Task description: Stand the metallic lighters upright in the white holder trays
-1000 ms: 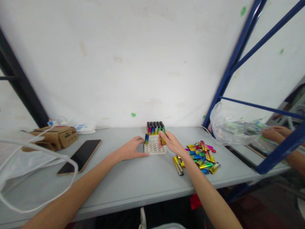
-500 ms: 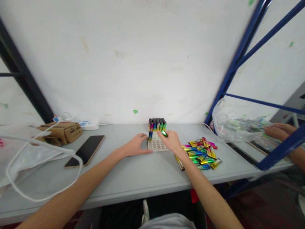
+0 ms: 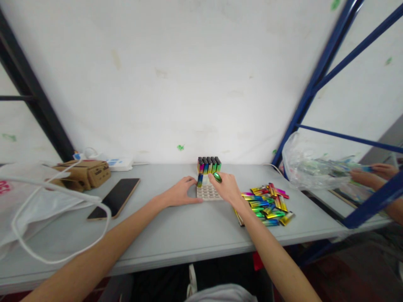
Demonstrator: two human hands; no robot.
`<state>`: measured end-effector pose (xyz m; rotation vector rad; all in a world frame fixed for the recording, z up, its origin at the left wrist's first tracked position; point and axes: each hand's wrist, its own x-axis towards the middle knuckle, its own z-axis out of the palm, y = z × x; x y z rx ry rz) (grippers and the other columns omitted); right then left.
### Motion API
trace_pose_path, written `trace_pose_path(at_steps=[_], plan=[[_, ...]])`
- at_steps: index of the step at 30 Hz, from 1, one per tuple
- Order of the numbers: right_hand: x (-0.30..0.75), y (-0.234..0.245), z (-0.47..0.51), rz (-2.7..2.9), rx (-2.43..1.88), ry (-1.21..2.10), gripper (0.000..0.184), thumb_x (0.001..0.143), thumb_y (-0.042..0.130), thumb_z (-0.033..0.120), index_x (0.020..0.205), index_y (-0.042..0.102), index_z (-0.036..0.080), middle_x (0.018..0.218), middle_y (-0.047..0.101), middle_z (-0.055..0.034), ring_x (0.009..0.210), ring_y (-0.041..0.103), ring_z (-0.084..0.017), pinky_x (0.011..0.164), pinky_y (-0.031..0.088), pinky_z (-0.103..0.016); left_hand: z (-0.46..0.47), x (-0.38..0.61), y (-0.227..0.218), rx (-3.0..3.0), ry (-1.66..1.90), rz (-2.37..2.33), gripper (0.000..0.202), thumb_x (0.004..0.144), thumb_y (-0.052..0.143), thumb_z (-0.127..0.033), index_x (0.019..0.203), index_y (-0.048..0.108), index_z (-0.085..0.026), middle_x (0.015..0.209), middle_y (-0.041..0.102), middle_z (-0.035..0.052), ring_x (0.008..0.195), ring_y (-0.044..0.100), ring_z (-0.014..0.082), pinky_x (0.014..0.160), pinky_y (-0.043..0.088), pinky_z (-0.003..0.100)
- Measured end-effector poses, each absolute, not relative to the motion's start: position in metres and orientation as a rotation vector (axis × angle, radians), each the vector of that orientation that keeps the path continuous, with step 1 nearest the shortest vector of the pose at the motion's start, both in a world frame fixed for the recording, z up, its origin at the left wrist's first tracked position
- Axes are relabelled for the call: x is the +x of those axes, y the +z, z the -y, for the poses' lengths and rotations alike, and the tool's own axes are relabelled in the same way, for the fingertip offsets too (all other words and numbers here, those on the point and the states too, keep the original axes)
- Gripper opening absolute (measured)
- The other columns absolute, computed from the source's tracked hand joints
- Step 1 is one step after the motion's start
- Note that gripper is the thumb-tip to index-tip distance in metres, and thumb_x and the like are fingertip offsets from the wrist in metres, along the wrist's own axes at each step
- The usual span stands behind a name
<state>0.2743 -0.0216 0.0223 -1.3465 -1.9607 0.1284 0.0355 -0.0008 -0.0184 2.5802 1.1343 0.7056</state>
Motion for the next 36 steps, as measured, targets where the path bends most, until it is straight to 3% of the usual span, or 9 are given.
trace_pose_path(at_steps=[8,13,16,19,22,28,36], plan=[[0.274,0.022,0.023,1.97,-1.394,0.102,0.032,0.094,0.057,0.032,0.064,0.061,0.019,0.062,0.06,-0.0024,0.058,0.043,-0.014,0.061,0.026,-0.03,0.005,0.035,-0.015,2.55,0.694,-1.131,0.072,0.083,0.076,-0.074,0.132,0.065,-0.022,0.133,0.065,0.0121,0.128,0.062,0.0343,0.117,0.048,0.046],[0.273,0.02,0.023,1.967,-1.342,0.104,0.034,0.097,0.055,0.035,0.066,0.058,0.021,0.062,0.058,-0.0011,0.058,0.044,-0.015,0.062,0.028,-0.03,0.003,0.034,-0.017,2.55,0.69,-1.123,0.073,0.083,0.077,-0.073,0.133,0.065,-0.021,0.135,0.064,0.0134,0.129,0.062,0.0349,0.117,0.048,0.047],[0.274,0.022,0.023,1.953,-1.283,0.155,0.034,0.104,0.051,0.044,0.079,0.061,0.022,0.068,0.062,-0.0017,0.061,0.052,-0.018,0.064,0.034,-0.03,0.001,0.034,-0.019,2.546,0.696,-1.132,0.073,0.082,0.077,-0.073,0.132,0.065,-0.021,0.135,0.064,0.0139,0.13,0.061,0.0358,0.118,0.047,0.049],[0.279,0.026,0.02,1.951,-1.144,0.189,0.034,0.108,0.043,0.048,0.095,0.06,0.022,0.082,0.067,-0.005,0.077,0.062,-0.022,0.073,0.043,-0.031,0.0,0.034,-0.021,2.545,0.706,-1.131,0.074,0.081,0.076,-0.075,0.131,0.065,-0.021,0.135,0.065,0.0139,0.13,0.062,0.0364,0.119,0.047,0.05],[0.285,0.027,0.016,1.944,-1.04,0.158,0.036,0.11,0.039,0.048,0.096,0.06,0.022,0.097,0.068,-0.0094,0.092,0.064,-0.024,0.082,0.047,-0.032,0.0,0.034,-0.021,2.546,0.714,-1.123,0.076,0.081,0.075,-0.076,0.131,0.066,-0.02,0.135,0.065,0.0145,0.131,0.061,0.0363,0.119,0.046,0.05],[0.286,0.026,0.013,2.119,-1.136,0.244,0.044,0.109,0.046,0.055,0.082,0.057,0.023,0.069,0.06,-0.0006,0.067,0.055,-0.018,0.069,0.041,-0.028,-0.001,0.036,-0.022,2.549,0.722,-1.138,0.077,0.08,0.075,-0.078,0.13,0.069,-0.019,0.134,0.067,0.0148,0.129,0.063,0.0365,0.118,0.047,0.049],[0.281,0.011,0.01,2.321,-1.069,0.245,0.029,0.109,0.057,0.04,0.096,0.069,0.018,0.087,0.075,-0.0082,0.082,0.067,-0.021,0.078,0.046,-0.03,0.003,0.05,-0.031,2.512,0.759,-1.099,0.078,0.077,0.082,-0.074,0.134,0.07,-0.021,0.141,0.066,0.0152,0.135,0.059,0.0365,0.121,0.044,0.052]])
